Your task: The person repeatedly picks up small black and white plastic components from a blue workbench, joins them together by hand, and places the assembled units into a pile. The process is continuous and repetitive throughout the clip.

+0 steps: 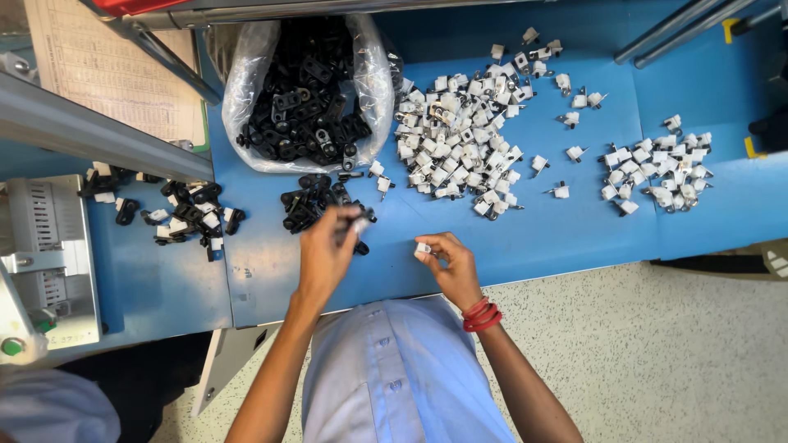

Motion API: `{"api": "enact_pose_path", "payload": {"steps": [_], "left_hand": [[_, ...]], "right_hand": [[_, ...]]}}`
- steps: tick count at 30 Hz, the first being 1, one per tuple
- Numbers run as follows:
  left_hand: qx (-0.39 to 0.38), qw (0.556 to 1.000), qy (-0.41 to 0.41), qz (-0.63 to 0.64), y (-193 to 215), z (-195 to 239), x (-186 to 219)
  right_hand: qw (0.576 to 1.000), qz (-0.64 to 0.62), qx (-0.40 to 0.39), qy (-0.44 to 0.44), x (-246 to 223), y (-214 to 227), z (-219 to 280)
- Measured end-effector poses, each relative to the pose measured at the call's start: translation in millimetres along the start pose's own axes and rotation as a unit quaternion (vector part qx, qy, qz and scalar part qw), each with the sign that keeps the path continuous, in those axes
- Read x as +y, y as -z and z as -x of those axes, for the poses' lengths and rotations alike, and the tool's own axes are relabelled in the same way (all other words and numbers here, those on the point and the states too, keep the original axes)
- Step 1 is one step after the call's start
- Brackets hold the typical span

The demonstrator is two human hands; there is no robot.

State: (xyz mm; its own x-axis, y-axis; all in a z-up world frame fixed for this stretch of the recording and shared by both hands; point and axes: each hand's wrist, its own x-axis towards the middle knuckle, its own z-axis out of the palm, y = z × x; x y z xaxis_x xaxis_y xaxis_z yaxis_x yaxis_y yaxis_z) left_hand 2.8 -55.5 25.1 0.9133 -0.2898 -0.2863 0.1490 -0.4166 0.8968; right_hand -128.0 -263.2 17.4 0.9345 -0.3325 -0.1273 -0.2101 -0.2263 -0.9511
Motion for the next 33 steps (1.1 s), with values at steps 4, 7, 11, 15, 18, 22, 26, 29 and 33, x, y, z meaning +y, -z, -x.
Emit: {"api": "enact_pose_path", "payload": {"steps": [4, 7, 11, 15, 18, 22, 26, 29, 33], "left_hand": [[-0.116, 0.966, -0.052, 0.225, 7.5, 29.0, -12.1], [-0.131, 0.952, -0.007, 0.275, 13.4, 39.2, -9.9], [-0.162, 0.929, -0.007, 0.334, 33.7, 55.8, 7.6], [-0.118, 0.945, -0.15, 0.266, 45.1, 68.5, 23.8], [-0.063, 0.928, -0.146, 0.337, 46.6, 72.1, 18.6], [-0.193, 0.862, -0.024, 0.468, 48.3, 77.7, -0.7], [-0.313, 0.707, 0.158, 0.614, 46.1, 90.1, 1.2], [-0.329, 0.748, 0.131, 0.561, 45.1, 86.3, 13.4], [-0.288, 0.863, -0.073, 0.408, 51.4, 76.2, 25.7]], "right_hand": [[0.979, -0.198, -0.009, 0.041, -43.2, -13.1, 4.7], [0.986, -0.108, -0.02, 0.128, -82.5, -24.7, 7.7], [0.944, 0.145, 0.025, 0.296, -116.0, -47.8, 4.4], [0.99, -0.038, 0.045, 0.132, -121.6, -71.7, 7.7], [0.983, -0.162, 0.02, 0.09, -116.6, -82.5, 11.6], [0.975, -0.171, -0.08, 0.117, -119.7, -63.0, 19.8], [0.952, -0.11, -0.153, 0.24, -142.2, -40.2, 20.7], [0.948, -0.028, -0.134, 0.288, -156.1, -28.1, 19.1], [0.956, 0.065, -0.113, 0.262, -156.1, -16.0, 17.5]]}}
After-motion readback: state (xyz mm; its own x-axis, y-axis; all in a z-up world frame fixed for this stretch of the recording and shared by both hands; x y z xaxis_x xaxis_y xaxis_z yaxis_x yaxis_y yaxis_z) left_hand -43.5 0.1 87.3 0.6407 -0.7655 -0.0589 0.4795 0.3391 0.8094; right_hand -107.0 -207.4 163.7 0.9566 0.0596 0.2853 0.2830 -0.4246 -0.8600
